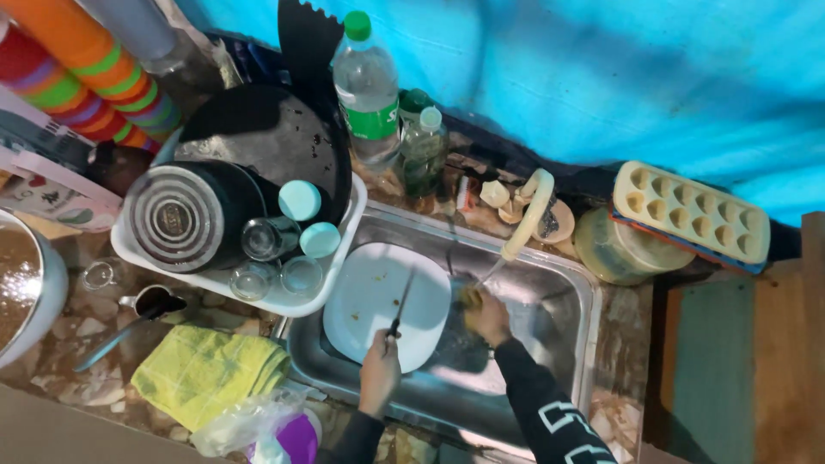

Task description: Clean a digital kitchen scale with a cloth and wash a ceramic plate in a sink using a sponge.

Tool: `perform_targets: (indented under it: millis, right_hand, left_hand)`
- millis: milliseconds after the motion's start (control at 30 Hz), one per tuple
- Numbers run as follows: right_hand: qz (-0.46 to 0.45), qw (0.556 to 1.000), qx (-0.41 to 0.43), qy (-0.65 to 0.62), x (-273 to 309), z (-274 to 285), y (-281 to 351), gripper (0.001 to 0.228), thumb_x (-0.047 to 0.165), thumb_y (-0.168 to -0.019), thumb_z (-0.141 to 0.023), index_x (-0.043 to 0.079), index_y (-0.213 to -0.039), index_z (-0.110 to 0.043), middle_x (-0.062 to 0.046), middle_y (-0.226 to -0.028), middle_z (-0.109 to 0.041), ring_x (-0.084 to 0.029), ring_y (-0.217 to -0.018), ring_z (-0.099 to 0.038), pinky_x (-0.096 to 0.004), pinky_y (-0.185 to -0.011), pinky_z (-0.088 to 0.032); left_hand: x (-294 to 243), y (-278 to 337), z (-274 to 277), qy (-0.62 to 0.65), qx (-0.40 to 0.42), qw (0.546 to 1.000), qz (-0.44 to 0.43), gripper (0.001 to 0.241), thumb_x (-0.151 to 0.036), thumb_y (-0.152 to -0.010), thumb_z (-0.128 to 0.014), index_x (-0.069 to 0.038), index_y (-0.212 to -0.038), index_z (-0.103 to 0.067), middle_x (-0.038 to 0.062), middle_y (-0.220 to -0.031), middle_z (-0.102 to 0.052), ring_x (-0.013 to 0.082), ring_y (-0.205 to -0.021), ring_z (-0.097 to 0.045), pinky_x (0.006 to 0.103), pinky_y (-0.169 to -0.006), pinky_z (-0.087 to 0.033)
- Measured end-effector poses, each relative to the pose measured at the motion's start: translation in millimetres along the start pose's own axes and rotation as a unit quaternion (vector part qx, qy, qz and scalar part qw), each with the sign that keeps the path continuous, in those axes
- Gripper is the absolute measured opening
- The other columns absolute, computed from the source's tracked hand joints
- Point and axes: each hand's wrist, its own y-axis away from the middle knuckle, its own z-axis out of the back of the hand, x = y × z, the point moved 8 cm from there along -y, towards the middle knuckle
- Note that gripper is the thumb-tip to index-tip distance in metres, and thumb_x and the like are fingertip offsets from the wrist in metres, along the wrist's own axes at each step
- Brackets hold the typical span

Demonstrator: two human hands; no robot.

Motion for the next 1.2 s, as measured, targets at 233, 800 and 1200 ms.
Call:
perform_targets:
  millis: [233, 800, 1200]
  right_hand:
    - [-0.153, 0.94, -0.129, 0.276, 26, -147, 48, 0.028, 0.016, -0.093, -0.052, 0.001, -0.116, -0.06, -0.013, -0.1, -0.069, -0.031, -0.088, -0.067, -0.045, -0.076, -0.056]
    - [0.034, 0.858, -0.142, 0.492, 43, -154, 100, 0.036, 0.03, -0.097, -0.075, -0.006, -0.096, -0.075, -0.008, -0.084, -0.069, -0.015, -0.07, -0.06, -0.033, -0.06, -0.047]
    - [0.03, 0.855, -0.174, 0.488, 24, -165, 97, 0.028, 0.027, -0.085, -0.081, 0.001, -0.097, -0.077, -0.005, -0.089, -0.076, -0.013, -0.077, -0.07, -0.029, -0.064, -0.054]
  left_hand:
    - [2, -5, -51, 0.099, 0.036, 0.994, 0.007, 0.026, -0.031, -0.102, -0.052, -0.015, -0.122, -0.051, 0.018, -0.075, -0.069, 0.0336, -0.07, -0.072, 0.0445, -0.065, -0.053]
    - [-72, 32, -70, -0.181, 0.072, 0.972, -0.132, 0.044, -0.022, -0.091, -0.061, -0.018, -0.133, -0.049, 0.024, -0.085, -0.072, 0.048, -0.079, -0.068, 0.0617, -0.07, -0.051]
    - [-44, 12, -76, -0.153, 0.082, 0.983, -0.064, 0.033, -0.036, -0.096, -0.061, -0.019, -0.123, -0.052, 0.026, -0.085, -0.072, 0.0497, -0.086, -0.068, 0.0611, -0.074, -0.051]
